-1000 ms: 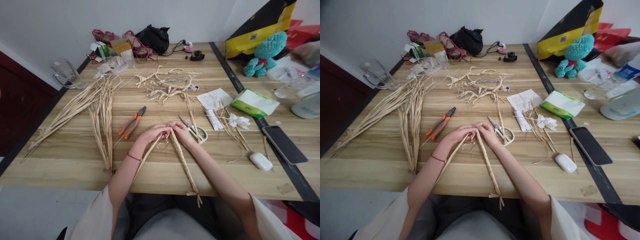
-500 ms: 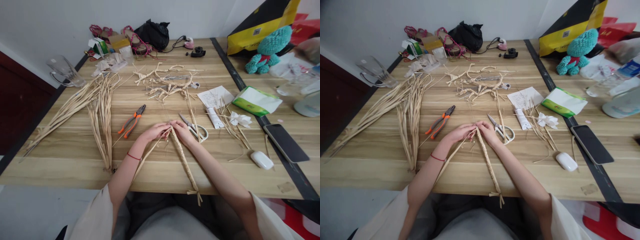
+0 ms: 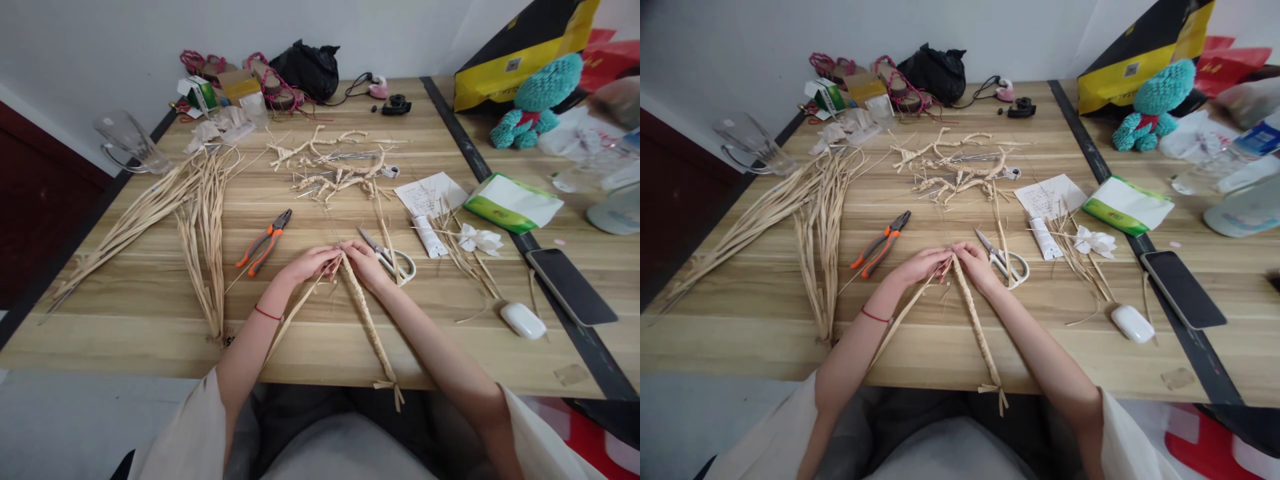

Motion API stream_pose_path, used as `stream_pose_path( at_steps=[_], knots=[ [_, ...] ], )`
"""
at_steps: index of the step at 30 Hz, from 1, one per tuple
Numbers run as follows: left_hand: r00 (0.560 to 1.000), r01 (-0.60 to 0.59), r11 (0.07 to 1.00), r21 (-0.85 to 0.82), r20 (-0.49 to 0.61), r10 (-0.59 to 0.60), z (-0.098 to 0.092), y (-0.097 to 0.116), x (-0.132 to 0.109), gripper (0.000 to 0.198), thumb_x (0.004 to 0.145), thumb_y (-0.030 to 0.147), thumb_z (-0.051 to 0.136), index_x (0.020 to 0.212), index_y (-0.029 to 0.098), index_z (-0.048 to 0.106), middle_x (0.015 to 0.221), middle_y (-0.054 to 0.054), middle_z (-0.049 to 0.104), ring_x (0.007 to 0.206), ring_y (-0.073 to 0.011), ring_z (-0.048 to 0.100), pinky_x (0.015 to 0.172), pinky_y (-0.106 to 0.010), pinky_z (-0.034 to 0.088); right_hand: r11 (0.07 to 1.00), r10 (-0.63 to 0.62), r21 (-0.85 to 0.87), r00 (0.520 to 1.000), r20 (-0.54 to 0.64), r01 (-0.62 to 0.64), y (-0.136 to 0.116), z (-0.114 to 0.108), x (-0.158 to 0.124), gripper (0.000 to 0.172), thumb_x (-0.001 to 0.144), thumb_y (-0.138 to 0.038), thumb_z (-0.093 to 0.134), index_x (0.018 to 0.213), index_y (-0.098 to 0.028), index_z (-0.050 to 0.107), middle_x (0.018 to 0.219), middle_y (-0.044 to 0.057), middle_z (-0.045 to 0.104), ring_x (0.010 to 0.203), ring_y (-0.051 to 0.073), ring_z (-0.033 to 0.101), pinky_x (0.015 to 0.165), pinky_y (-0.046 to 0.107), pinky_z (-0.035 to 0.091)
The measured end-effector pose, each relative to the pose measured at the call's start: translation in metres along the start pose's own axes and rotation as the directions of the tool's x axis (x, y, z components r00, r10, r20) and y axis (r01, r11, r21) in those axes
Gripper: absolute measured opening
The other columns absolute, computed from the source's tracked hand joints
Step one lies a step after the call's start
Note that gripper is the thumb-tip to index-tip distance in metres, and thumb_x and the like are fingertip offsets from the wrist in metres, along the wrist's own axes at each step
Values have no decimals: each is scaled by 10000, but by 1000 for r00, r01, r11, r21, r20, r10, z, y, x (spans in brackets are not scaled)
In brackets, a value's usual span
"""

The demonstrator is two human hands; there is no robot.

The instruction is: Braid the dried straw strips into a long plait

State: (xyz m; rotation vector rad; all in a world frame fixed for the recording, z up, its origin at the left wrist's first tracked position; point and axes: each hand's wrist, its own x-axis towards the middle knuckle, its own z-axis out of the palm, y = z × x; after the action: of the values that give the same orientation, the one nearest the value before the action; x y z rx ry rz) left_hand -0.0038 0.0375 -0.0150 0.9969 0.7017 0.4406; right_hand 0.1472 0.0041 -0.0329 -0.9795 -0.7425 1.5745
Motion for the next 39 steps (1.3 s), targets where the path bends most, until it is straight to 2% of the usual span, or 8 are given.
stream_pose_path(
  at_steps=[6,20,27,39],
  knots=[
    [1000,-10,999,38,1,10,1,1,-1,334,754,443,629,701,133,518,607,28,494,486,-59,450,506,-220,453,1000,-20,18,1000,-3,20,-1,1,-1,230,648,-397,752,732,-210,648,674,-22,673,630,126,605,687,273,470],
    [1000,-1,999,42,7,1,-3,-3,1,330,759,452,628,769,135,538,650,28,498,507,-61,456,515,-224,458,1000,8,-11,1000,-22,-8,-3,3,-1,270,615,-436,758,719,-220,632,674,-21,665,642,145,606,707,296,483],
    [1000,-23,999,44,15,22,-1,-2,1,334,767,454,621,781,127,557,596,33,486,492,-67,461,495,-217,442,1000,-1,-17,1000,-16,0,-4,3,-2,221,660,-392,735,716,-210,624,656,-24,649,629,139,601,715,295,474],
    [1000,11,999,33,-24,-10,1,-1,1,342,749,460,644,768,133,546,601,32,489,505,-66,459,503,-216,464,999,-5,-40,1000,-13,4,-5,3,-3,218,666,-405,723,729,-217,632,674,-18,659,649,148,611,701,299,481]
  ],
)
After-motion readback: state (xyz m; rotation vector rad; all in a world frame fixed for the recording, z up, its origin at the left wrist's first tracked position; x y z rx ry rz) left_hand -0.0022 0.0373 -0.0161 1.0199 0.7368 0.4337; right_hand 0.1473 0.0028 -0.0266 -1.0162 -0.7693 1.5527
